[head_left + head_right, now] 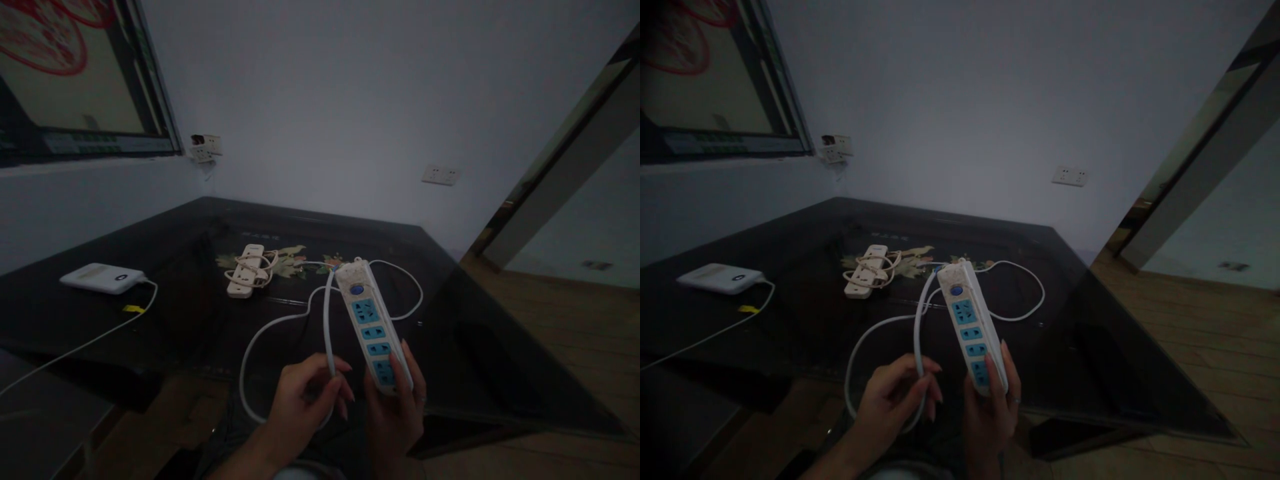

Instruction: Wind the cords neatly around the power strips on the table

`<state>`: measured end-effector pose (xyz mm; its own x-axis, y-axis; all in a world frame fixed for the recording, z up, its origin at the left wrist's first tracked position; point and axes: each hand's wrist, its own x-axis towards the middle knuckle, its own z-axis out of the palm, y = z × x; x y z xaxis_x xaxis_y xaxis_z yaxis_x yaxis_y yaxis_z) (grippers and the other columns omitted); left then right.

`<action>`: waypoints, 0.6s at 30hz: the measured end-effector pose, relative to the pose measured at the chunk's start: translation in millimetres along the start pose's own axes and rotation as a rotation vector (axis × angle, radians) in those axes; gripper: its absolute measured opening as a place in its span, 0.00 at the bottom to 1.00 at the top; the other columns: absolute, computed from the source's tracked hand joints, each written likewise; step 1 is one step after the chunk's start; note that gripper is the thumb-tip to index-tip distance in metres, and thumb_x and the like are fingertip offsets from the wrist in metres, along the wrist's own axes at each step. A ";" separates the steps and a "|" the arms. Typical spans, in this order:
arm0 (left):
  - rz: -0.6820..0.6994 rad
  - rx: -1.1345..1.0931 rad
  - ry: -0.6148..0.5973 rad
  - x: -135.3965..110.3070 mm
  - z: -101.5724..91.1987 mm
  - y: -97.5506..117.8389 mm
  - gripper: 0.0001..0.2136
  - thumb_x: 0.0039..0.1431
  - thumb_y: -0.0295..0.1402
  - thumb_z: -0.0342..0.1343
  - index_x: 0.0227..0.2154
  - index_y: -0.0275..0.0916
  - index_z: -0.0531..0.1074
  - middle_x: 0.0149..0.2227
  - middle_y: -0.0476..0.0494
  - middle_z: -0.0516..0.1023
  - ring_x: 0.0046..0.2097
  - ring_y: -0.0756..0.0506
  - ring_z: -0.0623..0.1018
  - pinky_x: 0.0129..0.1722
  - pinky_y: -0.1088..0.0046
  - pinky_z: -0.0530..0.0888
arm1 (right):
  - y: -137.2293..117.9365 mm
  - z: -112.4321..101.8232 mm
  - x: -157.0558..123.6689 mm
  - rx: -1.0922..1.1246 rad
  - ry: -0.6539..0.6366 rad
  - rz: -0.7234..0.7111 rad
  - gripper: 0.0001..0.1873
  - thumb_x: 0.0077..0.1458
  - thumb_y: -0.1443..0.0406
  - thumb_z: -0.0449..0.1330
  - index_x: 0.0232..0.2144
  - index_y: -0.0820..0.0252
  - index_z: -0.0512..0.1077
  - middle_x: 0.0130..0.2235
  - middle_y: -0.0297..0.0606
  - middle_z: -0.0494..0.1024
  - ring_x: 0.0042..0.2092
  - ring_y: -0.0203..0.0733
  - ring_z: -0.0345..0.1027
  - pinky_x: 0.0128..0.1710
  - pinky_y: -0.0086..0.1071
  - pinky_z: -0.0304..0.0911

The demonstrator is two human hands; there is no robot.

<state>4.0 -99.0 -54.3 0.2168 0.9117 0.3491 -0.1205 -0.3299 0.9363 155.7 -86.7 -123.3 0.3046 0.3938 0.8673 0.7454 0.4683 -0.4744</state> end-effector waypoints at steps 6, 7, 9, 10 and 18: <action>-0.135 -0.069 -0.014 -2.3 3.9 -6.3 0.14 0.61 0.42 0.52 0.36 0.35 0.71 0.23 0.46 0.76 0.20 0.52 0.74 0.20 0.80 0.68 | -1.8 -1.2 0.8 0.039 0.012 0.050 0.30 0.50 0.73 0.64 0.55 0.51 0.66 0.57 0.47 0.67 0.55 0.53 0.66 0.48 0.51 0.68; -0.159 -0.098 -0.013 -2.2 4.0 -6.6 0.14 0.60 0.43 0.53 0.35 0.35 0.71 0.23 0.46 0.76 0.20 0.52 0.74 0.20 0.80 0.68 | -2.0 -1.4 0.9 0.049 0.008 0.056 0.30 0.50 0.73 0.64 0.55 0.51 0.66 0.57 0.47 0.67 0.55 0.53 0.66 0.48 0.51 0.68; -0.205 -0.137 -0.008 -0.6 2.5 -6.1 0.15 0.58 0.44 0.55 0.32 0.35 0.70 0.22 0.45 0.76 0.21 0.51 0.75 0.20 0.79 0.69 | -2.3 -2.0 1.6 0.060 0.008 0.073 0.30 0.50 0.72 0.64 0.55 0.52 0.66 0.57 0.47 0.67 0.55 0.53 0.66 0.47 0.50 0.69; -0.225 -0.137 -0.003 1.1 0.5 -5.5 0.15 0.57 0.44 0.56 0.30 0.35 0.70 0.23 0.45 0.77 0.21 0.50 0.75 0.22 0.78 0.70 | -2.6 -2.5 2.5 0.060 0.012 0.087 0.29 0.50 0.72 0.64 0.55 0.52 0.66 0.57 0.47 0.67 0.55 0.53 0.66 0.46 0.49 0.69; -0.146 0.441 0.072 24.4 -38.8 -2.3 0.06 0.56 0.33 0.57 0.26 0.38 0.71 0.26 0.47 0.80 0.29 0.47 0.79 0.31 0.76 0.71 | -1.7 -19.2 16.3 -0.030 0.107 0.167 0.27 0.48 0.70 0.66 0.52 0.55 0.69 0.55 0.47 0.70 0.54 0.57 0.67 0.46 0.53 0.70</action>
<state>-28.0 -66.5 -49.4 0.1317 0.9657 0.2239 0.3326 -0.2558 0.9077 170.7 -96.2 -105.5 0.4855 0.3771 0.7887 0.6960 0.3792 -0.6097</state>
